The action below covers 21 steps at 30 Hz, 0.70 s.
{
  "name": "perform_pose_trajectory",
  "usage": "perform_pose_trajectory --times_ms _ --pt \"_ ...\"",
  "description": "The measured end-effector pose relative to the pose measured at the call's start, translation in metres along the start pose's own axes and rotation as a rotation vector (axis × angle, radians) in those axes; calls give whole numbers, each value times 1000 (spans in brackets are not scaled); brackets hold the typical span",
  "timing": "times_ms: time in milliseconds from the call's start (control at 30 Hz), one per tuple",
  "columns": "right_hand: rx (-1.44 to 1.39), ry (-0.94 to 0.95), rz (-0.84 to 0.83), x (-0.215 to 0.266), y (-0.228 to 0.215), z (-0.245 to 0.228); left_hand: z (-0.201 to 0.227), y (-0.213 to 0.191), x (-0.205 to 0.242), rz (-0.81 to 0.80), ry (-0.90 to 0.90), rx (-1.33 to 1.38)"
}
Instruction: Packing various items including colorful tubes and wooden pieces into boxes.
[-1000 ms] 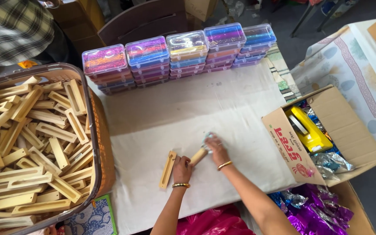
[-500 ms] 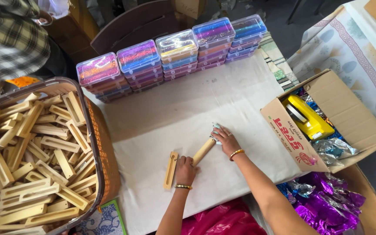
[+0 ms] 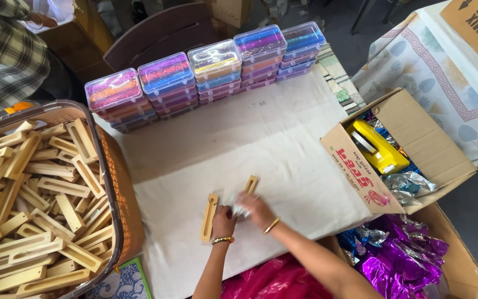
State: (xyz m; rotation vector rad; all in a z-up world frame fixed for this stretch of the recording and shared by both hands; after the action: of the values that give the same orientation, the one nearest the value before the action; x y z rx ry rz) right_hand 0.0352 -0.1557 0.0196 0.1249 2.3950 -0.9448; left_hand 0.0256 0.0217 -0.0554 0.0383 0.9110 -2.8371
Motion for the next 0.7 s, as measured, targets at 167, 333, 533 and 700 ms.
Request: perform_pose_trajectory --times_ms 167,333,533,700 --pt "119 -233 -253 18 36 -6 -21 8 -3 9 59 -190" --pt "262 -198 -276 -17 27 76 11 -8 -2 -42 -98 -24" --pt "353 166 -369 -24 32 103 33 -20 -3 -67 -128 -90" --pt "425 336 -152 6 44 76 44 -20 11 -68 -188 -131"
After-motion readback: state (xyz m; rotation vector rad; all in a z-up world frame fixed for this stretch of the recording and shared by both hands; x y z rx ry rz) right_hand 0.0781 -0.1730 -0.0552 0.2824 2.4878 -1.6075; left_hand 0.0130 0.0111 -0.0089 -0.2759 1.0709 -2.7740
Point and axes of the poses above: each hand's wrist, its own x-axis away from the middle knuckle, its own y-axis out of the palm, z = x × y, the point moved 4 cm from there along -x, towards the middle knuckle, and after that the axes turned 10 degrees about z, right-handed, at the moved point
